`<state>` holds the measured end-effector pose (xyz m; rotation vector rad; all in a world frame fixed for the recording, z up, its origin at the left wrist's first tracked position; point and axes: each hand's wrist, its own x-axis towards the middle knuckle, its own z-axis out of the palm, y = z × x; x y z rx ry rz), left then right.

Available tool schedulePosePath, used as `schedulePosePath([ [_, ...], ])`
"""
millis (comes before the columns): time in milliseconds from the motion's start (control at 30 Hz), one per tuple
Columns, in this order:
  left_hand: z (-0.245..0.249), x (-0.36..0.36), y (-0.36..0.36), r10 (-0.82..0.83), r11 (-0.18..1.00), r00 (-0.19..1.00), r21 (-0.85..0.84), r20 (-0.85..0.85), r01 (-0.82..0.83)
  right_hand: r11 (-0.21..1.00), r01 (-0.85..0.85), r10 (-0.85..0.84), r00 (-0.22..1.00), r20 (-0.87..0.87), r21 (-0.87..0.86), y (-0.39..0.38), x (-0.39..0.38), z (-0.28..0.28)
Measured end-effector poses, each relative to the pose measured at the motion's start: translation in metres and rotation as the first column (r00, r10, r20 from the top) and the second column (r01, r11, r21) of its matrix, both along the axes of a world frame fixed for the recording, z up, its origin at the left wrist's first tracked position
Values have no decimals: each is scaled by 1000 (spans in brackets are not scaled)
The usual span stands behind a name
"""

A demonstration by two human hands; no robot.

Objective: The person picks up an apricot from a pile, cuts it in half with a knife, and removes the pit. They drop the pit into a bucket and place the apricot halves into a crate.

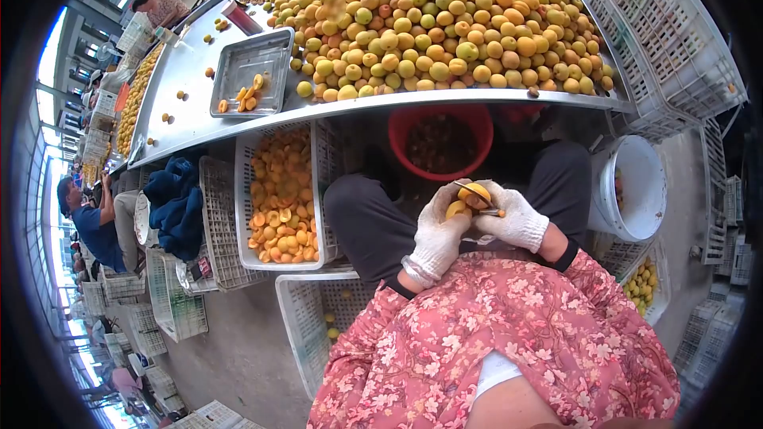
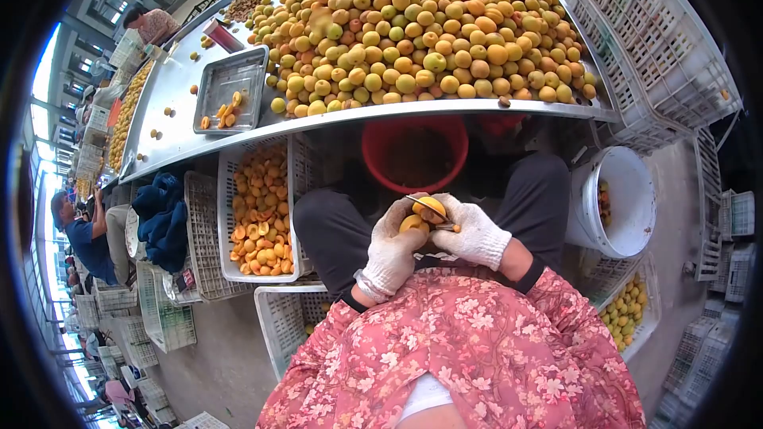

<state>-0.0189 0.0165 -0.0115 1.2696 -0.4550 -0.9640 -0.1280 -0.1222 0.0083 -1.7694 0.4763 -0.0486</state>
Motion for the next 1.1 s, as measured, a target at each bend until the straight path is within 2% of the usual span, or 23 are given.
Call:
schedulePosePath([
  [67, -1, 1, 1, 36, 994, 985, -100, -168, -53, 1000, -21, 20, 999, 27, 21, -1, 1, 0],
  [100, 2, 1, 0, 39, 993, 985, -102, -166, -56, 986, -4, 3, 1000, 5, 168, -2, 2, -3],
  [133, 7, -3, -1, -13, 993, 959, -118, -283, -21, 951, 3, 2, 1000, -17, 311, -2, 3, -4],
  [200, 11, 3, 4, -25, 994, 920, -108, -391, -18, 943, -28, 27, 1000, 5, 330, -2, 5, -4],
  [233, 5, 3, 4, 17, 996, 923, -70, -384, -47, 939, -3, 2, 1000, 3, 343, -4, 5, -21],
  [267, -23, 1, 2, -8, 969, 928, -234, -372, -85, 912, 6, -29, 998, 50, 410, 5, 9, 1],
  [300, -25, -3, 0, 105, 961, 917, -198, -386, -194, 964, -51, 32, 997, 75, 261, -4, 8, -17],
  [333, -24, 5, 2, 56, 990, 965, -114, -256, -88, 959, 18, -46, 994, 94, 282, -2, 8, -28],
  [367, -25, 3, 0, 82, 985, 974, -132, -212, -112, 970, 41, -67, 993, 101, 239, -5, 5, -31],
  [400, -19, 9, 0, 118, 985, 985, -111, -126, -132, 945, 104, -167, 969, 182, 312, 10, 17, -13],
  [433, -16, 9, 2, 104, 980, 979, -151, -177, -131, 974, 11, -54, 982, 183, 225, -6, 20, -25],
  [533, -17, 5, 5, 117, 969, 969, -188, -217, -159, 960, 66, -112, 981, 160, 271, -14, 24, -40],
  [600, -14, -2, 5, 110, 964, 965, -210, -237, -161, 891, 105, -163, 982, 94, 443, -3, 21, -12],
  [633, -7, 10, 14, 139, 955, 970, -233, -197, -184, 763, 146, -214, 976, 33, 629, 7, 32, 9],
  [667, -11, 13, 18, 173, 921, 971, -322, -163, -218, 721, 136, -187, 982, 1, 680, 6, 33, 13],
  [700, -4, 15, 20, 171, 926, 957, -293, -236, -238, 734, 152, -168, 985, -40, 662, 8, 32, 24],
  [733, 2, 20, 21, 170, 933, 969, -288, -177, -216, 749, 90, -111, 994, -9, 656, 10, 34, 37],
  [767, -8, 19, 20, 123, 919, 976, -351, -178, -179, 735, 148, -151, 987, -52, 662, 10, 32, 36],
  [867, 2, 9, 16, -6, 969, 999, -246, -36, -3, 812, 162, -123, 987, -106, 560, 14, 19, 24],
  [900, -2, 5, 14, -53, 971, 979, -241, -199, 3, 794, 177, -124, 984, -130, 582, 13, 15, 27],
  [1000, -1, 3, 13, -27, 985, 963, -170, -267, -20, 682, 258, -229, 964, -135, 685, 16, -2, 34],
  [1067, 10, 5, 17, 5, 993, 875, -98, -485, -60, 589, 248, -240, 963, -126, 769, 16, -11, 35],
  [1100, 10, 3, 17, 4, 993, 878, -100, -478, -59, 590, 242, -241, 963, -119, 770, 15, -15, 32],
])
